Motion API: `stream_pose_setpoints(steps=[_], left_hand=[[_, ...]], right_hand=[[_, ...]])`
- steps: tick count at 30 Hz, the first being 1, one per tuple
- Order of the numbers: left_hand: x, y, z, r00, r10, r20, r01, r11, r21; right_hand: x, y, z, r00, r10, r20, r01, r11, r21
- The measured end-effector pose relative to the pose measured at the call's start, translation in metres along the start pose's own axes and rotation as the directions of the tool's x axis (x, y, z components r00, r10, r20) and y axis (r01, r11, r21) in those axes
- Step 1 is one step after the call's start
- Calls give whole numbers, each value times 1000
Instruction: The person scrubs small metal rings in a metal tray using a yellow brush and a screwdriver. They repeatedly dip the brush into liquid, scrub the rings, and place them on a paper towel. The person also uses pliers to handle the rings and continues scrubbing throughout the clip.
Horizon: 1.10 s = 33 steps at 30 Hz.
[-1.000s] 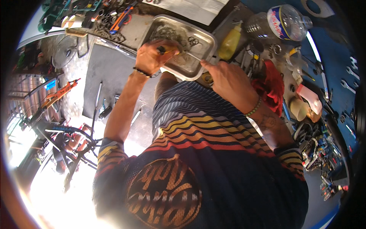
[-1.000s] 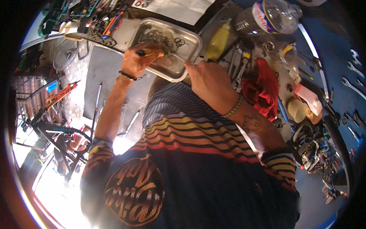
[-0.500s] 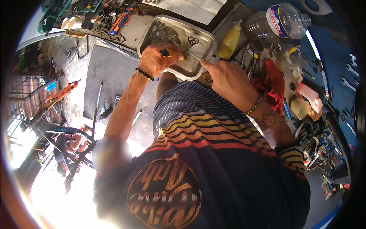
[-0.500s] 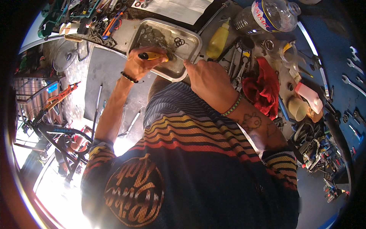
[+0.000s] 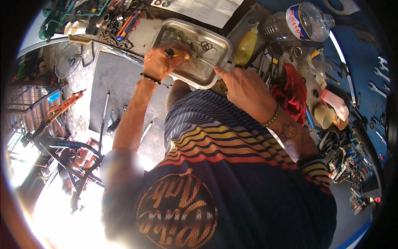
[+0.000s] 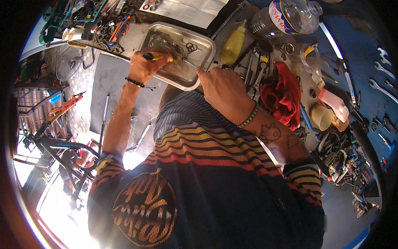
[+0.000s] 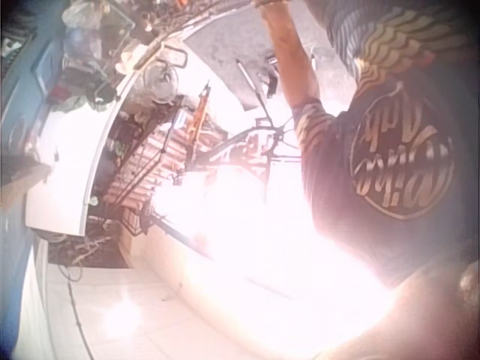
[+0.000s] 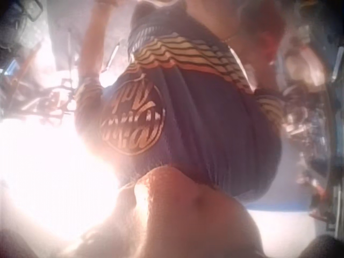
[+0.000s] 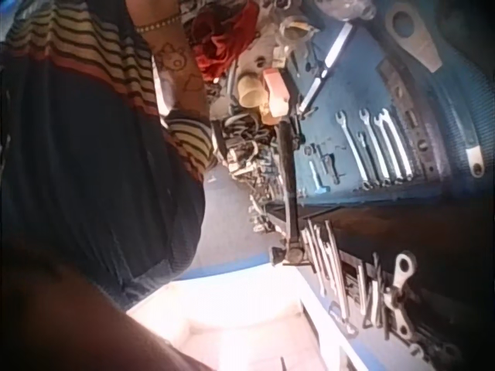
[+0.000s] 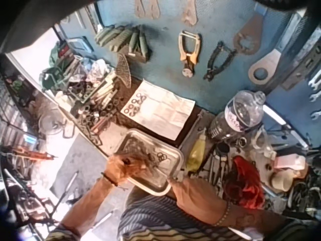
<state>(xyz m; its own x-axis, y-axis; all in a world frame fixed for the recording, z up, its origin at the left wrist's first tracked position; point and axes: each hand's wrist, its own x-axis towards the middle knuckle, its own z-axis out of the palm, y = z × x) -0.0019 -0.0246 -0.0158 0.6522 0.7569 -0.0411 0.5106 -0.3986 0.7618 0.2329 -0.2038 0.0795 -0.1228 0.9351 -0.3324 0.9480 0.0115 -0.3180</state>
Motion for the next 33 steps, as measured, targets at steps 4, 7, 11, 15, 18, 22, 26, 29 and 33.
stream_pose_setpoints(steps=[4,7,11,15,18,22,26,29,33], left_hand=[[-6,-2,8,996,-24,86,45,969,-244],[2,6,-1,996,-67,-59,74,990,123],[0,-15,9,988,-154,-31,155,988,23],[0,-4,29,953,-267,-141,284,952,112],[1,12,28,948,-263,-181,270,963,13],[4,19,31,949,-266,-171,297,934,196],[9,25,24,935,-318,-157,340,929,143],[7,27,33,948,-302,-98,316,930,186],[16,31,22,904,-409,-126,426,889,166]], right_hand=[[2,0,-3,1000,-7,2,7,1000,17],[1,-2,-5,1000,1,24,-1,1000,2],[1,-3,-2,1000,-5,-6,5,1000,-7],[0,-5,1,1000,6,-10,-6,1000,0],[-2,-6,5,999,-1,-50,1,1000,2],[2,-12,6,998,70,-3,-69,997,43],[3,-12,6,998,68,3,-68,997,35],[2,-14,8,998,69,-13,-69,997,27],[1,-16,7,997,82,3,-82,995,49]])
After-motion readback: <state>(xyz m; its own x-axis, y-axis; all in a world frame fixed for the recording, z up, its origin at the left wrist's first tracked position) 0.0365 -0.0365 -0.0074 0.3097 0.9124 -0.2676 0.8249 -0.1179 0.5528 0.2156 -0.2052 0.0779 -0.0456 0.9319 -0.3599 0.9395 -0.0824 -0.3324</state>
